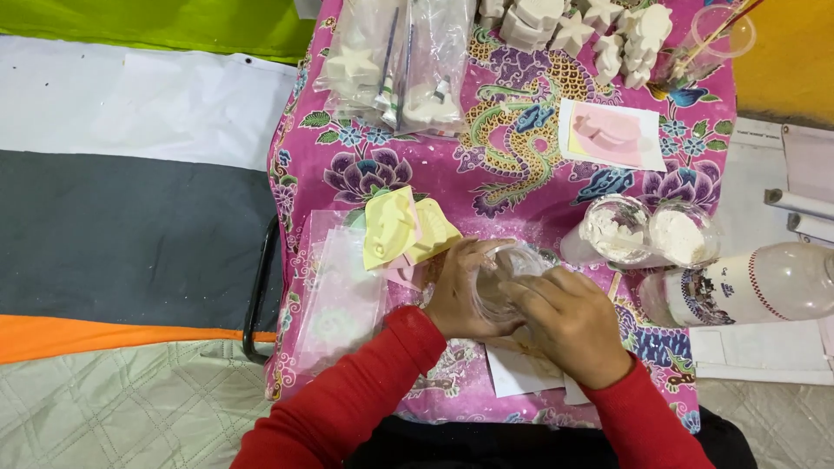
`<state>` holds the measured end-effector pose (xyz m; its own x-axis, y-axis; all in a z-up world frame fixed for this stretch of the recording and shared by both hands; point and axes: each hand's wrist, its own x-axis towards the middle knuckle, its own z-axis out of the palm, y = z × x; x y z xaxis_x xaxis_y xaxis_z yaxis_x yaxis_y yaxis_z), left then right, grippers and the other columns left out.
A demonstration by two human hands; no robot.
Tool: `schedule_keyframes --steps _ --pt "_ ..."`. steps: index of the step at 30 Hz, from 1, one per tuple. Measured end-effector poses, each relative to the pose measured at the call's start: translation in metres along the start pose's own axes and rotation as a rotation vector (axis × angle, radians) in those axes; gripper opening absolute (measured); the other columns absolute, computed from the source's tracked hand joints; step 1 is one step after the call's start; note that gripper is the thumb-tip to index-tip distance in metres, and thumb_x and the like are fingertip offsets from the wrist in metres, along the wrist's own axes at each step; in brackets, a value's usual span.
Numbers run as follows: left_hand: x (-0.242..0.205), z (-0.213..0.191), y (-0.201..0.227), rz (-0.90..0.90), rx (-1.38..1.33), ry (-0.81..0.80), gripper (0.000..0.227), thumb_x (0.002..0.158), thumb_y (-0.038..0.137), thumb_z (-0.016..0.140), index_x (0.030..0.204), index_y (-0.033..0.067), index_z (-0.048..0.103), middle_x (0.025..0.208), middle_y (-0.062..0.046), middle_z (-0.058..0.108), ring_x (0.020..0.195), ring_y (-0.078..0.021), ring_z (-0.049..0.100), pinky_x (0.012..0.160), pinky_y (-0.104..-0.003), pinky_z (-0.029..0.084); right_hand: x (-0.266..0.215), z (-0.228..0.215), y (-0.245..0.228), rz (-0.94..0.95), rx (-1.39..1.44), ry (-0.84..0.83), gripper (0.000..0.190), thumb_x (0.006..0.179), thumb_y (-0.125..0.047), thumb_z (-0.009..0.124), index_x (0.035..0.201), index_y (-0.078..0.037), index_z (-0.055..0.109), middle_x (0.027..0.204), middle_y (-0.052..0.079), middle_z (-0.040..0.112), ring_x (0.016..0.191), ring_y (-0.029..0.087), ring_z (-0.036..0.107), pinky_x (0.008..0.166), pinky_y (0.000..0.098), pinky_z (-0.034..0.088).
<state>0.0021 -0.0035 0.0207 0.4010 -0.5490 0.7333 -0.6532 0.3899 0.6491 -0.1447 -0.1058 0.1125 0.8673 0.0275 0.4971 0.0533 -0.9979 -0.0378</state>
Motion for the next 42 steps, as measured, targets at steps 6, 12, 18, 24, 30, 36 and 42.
schedule_keyframes --steps 6,12,18,24,30,36,42 --pt "0.006 0.001 0.005 0.078 -0.016 -0.027 0.080 0.063 0.049 0.087 0.120 0.0137 0.044 0.131 -0.014 0.064 0.119 -0.0329 0.065 0.112 -0.057 0.038 -0.005 0.023 -0.004 0.051 -0.212 0.069 0.006 0.092 -0.008 0.063 0.090 -0.011 0.068 0.078 0.005 0.065 0.076 0.026 0.064 0.064 0.0356 0.049" --pt "0.010 -0.003 0.016 0.089 -0.013 -0.001 0.075 0.071 0.049 0.086 0.120 0.0147 0.041 0.134 -0.013 0.063 0.121 -0.0342 0.064 0.109 -0.059 0.038 -0.021 0.026 -0.010 0.417 0.032 0.066 0.010 0.096 -0.011 0.065 0.087 -0.006 0.068 0.064 0.008 0.063 0.068 0.032 0.065 0.058 0.0409 0.050" --pt "0.006 0.004 0.010 0.097 0.006 0.021 0.077 0.071 0.049 0.087 0.121 0.0153 0.040 0.133 -0.013 0.064 0.120 -0.0339 0.064 0.109 -0.058 0.039 0.000 0.012 -0.036 0.806 0.411 0.151 0.015 0.099 -0.012 0.063 0.093 -0.005 0.075 0.069 0.014 0.073 0.070 0.037 0.070 0.065 0.0447 0.053" --pt "0.007 0.002 0.006 0.066 0.027 0.036 0.078 0.069 0.053 0.086 0.120 0.0134 0.042 0.126 -0.015 0.066 0.115 -0.0334 0.066 0.109 -0.055 0.039 0.000 0.010 -0.036 0.739 0.334 0.242 0.014 0.100 -0.012 0.065 0.095 -0.009 0.078 0.077 0.010 0.076 0.075 0.032 0.071 0.069 0.0393 0.053" --pt "0.006 0.001 0.003 0.046 -0.033 -0.016 0.082 0.067 0.048 0.087 0.124 0.0084 0.044 0.124 -0.016 0.066 0.114 -0.0365 0.065 0.107 -0.060 0.040 0.014 0.004 -0.031 0.291 0.101 0.120 0.012 0.094 -0.010 0.064 0.089 -0.016 0.073 0.085 0.000 0.074 0.079 0.026 0.068 0.065 0.0350 0.054" --pt "0.001 -0.003 0.005 -0.011 -0.013 -0.080 0.082 0.069 0.045 0.085 0.128 0.0086 0.043 0.133 -0.014 0.061 0.120 -0.0335 0.063 0.113 -0.057 0.037 -0.007 -0.001 -0.010 0.127 0.109 -0.080 0.008 0.083 -0.015 0.074 0.086 -0.014 0.067 0.080 0.000 0.069 0.074 0.023 0.061 0.052 0.0357 0.049" --pt "0.004 -0.006 0.014 -0.068 0.004 -0.166 0.084 0.069 0.052 0.084 0.129 0.0059 0.048 0.138 -0.015 0.060 0.124 -0.0319 0.063 0.120 -0.060 0.032 0.007 -0.008 -0.019 0.103 -0.041 0.047 0.014 0.089 0.010 0.068 0.093 -0.003 0.066 0.084 0.010 0.071 0.070 0.023 0.059 0.052 0.0325 0.047"
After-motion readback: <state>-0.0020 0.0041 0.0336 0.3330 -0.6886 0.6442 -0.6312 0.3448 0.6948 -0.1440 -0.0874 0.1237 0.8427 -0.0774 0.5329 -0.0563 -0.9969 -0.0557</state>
